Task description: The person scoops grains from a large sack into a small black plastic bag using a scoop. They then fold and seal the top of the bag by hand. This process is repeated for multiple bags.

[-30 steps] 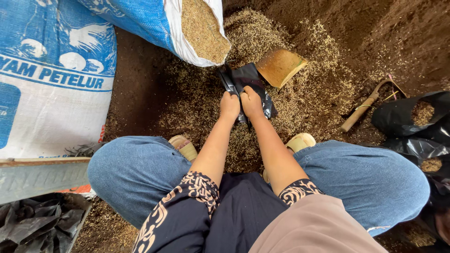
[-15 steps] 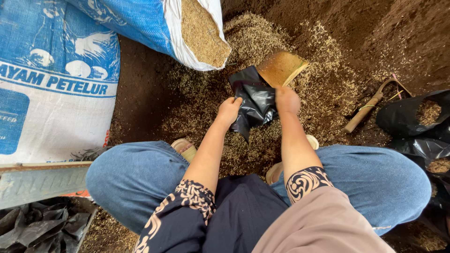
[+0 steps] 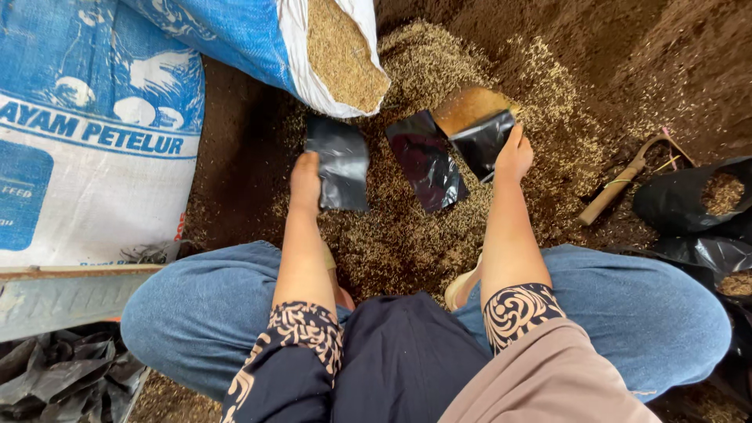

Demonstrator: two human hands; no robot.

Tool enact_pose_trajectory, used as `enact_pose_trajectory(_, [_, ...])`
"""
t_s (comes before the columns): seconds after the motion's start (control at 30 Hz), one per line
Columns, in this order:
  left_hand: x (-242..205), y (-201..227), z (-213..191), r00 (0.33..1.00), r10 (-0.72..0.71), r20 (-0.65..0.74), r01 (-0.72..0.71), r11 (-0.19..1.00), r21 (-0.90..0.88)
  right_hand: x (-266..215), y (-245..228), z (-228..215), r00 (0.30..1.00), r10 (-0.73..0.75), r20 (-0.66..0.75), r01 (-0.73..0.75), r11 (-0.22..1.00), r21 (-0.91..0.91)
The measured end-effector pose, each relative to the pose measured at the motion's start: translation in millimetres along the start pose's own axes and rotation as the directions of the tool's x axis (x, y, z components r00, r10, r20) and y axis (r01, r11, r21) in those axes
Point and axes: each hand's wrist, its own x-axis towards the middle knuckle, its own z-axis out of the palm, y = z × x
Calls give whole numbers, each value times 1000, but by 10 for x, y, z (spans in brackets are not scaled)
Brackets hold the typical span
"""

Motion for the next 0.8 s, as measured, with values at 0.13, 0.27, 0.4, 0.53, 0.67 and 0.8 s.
enact_pose_trajectory(0.13, [167,-432,-404,927,19,-374,-15,1000,12,-175,-131,235,933,228,279,-323,872,369])
enact_pose_trajectory(0.27, [80,-512,-433,433,362,-826,350,777,524,-441,-157,396,817,192,543,-351,914,205])
enact_pose_trajectory(0.4, [-127,-431,170,953,99,-285,22,919,393,-798,-38,717,711,242,661,-559,764,321])
enact_pose_trajectory(0.53, [-161,-336,852,824,-474,311,488,872,37,-1008,109,975,532,223,817,-636,742,212])
enact_pose_trajectory(0.67, [4,-421,872,989,-113,95,114,993,-14,-939,277,995,668,161,726,-256,967,21])
enact_pose_trajectory(0.8, [246,-622,370,952,192,-240,-176,981,87,-798,381,700,917,2,399,265,744,-613])
